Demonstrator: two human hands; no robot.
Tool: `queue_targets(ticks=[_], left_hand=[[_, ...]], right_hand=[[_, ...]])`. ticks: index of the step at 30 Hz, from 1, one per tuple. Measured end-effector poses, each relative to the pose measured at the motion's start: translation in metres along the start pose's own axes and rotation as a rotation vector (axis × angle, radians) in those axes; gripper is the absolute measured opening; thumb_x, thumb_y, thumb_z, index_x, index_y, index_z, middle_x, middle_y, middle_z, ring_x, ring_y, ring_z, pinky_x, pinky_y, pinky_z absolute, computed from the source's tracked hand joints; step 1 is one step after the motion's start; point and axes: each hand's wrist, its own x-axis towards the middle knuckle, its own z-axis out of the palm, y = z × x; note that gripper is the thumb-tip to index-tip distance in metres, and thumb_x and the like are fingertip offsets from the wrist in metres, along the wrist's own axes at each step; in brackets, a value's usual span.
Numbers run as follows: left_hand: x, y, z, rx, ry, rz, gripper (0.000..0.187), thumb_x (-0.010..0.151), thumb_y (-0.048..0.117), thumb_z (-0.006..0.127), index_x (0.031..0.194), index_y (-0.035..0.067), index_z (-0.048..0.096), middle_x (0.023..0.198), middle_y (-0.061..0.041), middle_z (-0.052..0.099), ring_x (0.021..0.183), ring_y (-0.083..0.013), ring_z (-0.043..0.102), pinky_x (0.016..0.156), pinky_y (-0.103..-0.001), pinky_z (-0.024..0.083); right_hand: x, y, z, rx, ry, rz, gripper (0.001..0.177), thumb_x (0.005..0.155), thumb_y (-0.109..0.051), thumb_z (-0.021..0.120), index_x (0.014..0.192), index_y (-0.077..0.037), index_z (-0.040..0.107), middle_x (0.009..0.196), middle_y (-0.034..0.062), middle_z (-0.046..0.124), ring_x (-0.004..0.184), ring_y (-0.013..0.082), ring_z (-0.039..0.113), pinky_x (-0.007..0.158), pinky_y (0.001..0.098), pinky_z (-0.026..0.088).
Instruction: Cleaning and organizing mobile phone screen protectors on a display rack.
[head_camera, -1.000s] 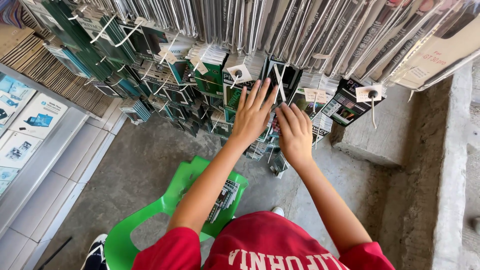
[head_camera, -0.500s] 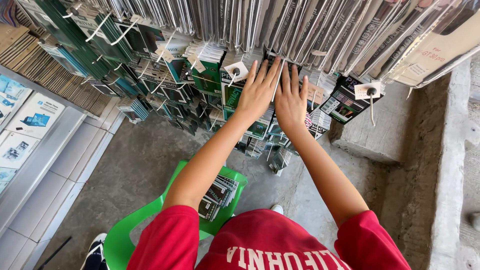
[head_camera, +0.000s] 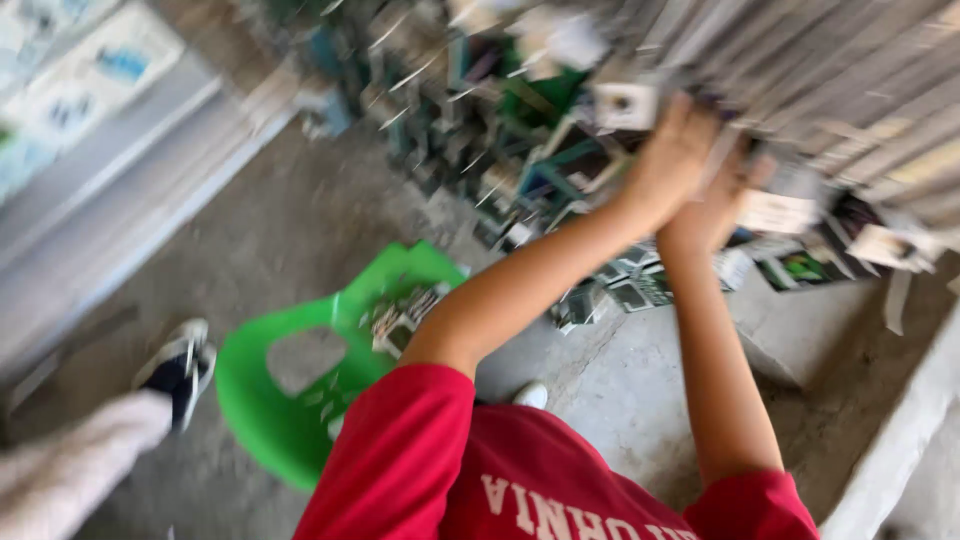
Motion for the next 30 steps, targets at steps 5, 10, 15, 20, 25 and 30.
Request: queue_targets(ticks=[5,10,15,20,25,30], left_hand=[[-0.163,-0.085,0.105,-2.675,0.145,-0.194,0.040,0.096,0.015,0.057,0.133,-0.001,0.057,0.142,-0.024,0.058,0.135,-0.0385,0.058,0.123,-0.057,0.039],[-0.416,0.002,0.083,-2.979,-1.125,0.080,0.070,0.080,0.014,0.077,0.145,0.007,0.051,0.137,-0.023,0.061,0.129,-0.0414,0.060,0.115,-0.052,0.045],[-0.572,0.082,0.086,-2.387,-1.985,-0.132,0.063,0.089,0.030,0.069,0.142,-0.001,0.053,0.120,-0.028,0.067,0.113,-0.0441,0.067,0.099,-0.050,0.053],[-0.664,0.168,0.093,-1.947,-2.270,-0.565,0.069,0.087,0.023,0.073,0.142,-0.010,0.047,0.130,-0.034,0.059,0.125,-0.0482,0.058,0.109,-0.055,0.045],[-0.687,0.220,0.076,-1.854,-2.613,-0.886,0.074,0.093,0.022,0.069,0.153,-0.006,0.037,0.143,-0.035,0.050,0.134,-0.0479,0.052,0.112,-0.054,0.044],[-0.683,0.226,0.073,-1.692,-2.714,-0.992,0.063,0.097,0.022,0.067,0.153,0.003,0.045,0.139,-0.028,0.057,0.128,-0.0432,0.059,0.104,-0.051,0.052]], right_hand=[[-0.117,-0.037,-0.052,0.545,0.274,-0.208,0.035,0.107,-0.001,0.050,0.135,0.005,0.070,0.158,0.0243,0.052,0.140,0.0365,0.056,0.123,0.0490,0.033],[-0.259,-0.129,0.032,1.057,-0.316,-0.484,0.023,0.092,-0.005,0.060,0.110,-0.014,0.071,0.136,0.0161,0.063,0.113,0.0393,0.066,0.094,0.0489,0.054],[-0.317,-0.226,0.131,1.050,-1.075,-0.716,0.060,0.084,-0.018,0.070,0.138,-0.040,0.061,0.139,-0.0088,0.061,0.122,0.0258,0.066,0.101,0.0413,0.056],[-0.321,-0.380,0.186,1.220,-1.235,-0.611,0.060,0.085,-0.021,0.077,0.139,-0.038,0.060,0.131,-0.0097,0.068,0.119,0.0187,0.067,0.104,0.0388,0.054],[-0.305,-0.493,0.169,1.215,-1.424,-0.598,0.069,0.090,-0.026,0.070,0.155,-0.028,0.047,0.147,0.0153,0.059,0.136,0.0403,0.054,0.115,0.0533,0.042],[-0.319,-0.524,0.157,1.151,-1.404,-0.470,0.064,0.092,-0.030,0.069,0.153,-0.030,0.052,0.144,0.0102,0.062,0.134,0.0350,0.057,0.114,0.0493,0.043]])
